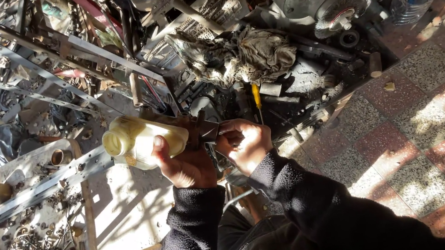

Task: Disassembling and inspecting the internal piston and spring assembly of a vehicle's brake master cylinder.

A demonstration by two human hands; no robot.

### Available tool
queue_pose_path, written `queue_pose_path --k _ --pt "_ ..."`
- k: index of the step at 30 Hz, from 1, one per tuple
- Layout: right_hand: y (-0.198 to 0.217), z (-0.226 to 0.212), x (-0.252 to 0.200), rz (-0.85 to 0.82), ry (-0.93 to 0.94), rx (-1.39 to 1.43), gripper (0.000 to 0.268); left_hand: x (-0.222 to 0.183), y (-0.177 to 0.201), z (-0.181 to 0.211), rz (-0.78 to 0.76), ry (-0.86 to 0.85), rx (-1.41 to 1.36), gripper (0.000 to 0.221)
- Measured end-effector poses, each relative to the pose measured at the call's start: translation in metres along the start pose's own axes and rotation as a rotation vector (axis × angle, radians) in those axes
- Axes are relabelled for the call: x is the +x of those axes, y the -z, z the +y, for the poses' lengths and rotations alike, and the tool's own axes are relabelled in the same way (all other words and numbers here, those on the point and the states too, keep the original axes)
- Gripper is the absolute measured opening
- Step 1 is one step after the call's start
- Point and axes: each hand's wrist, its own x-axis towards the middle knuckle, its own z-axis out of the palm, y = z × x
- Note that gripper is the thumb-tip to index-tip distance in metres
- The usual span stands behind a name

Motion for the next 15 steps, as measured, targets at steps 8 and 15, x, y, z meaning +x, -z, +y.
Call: queue_pose_path --k 8,15 --pt "-0.002 -0.013 0.004 0.031 -0.046 -0.011 0.031 0.002 0.002 0.0 -0.019 0.002 0.014 0.064" --pt "-0.001 -0.012 0.004 0.121 0.22 -0.002 0.022 0.003 0.002 0.007 -0.02 0.019 0.04 0.068"
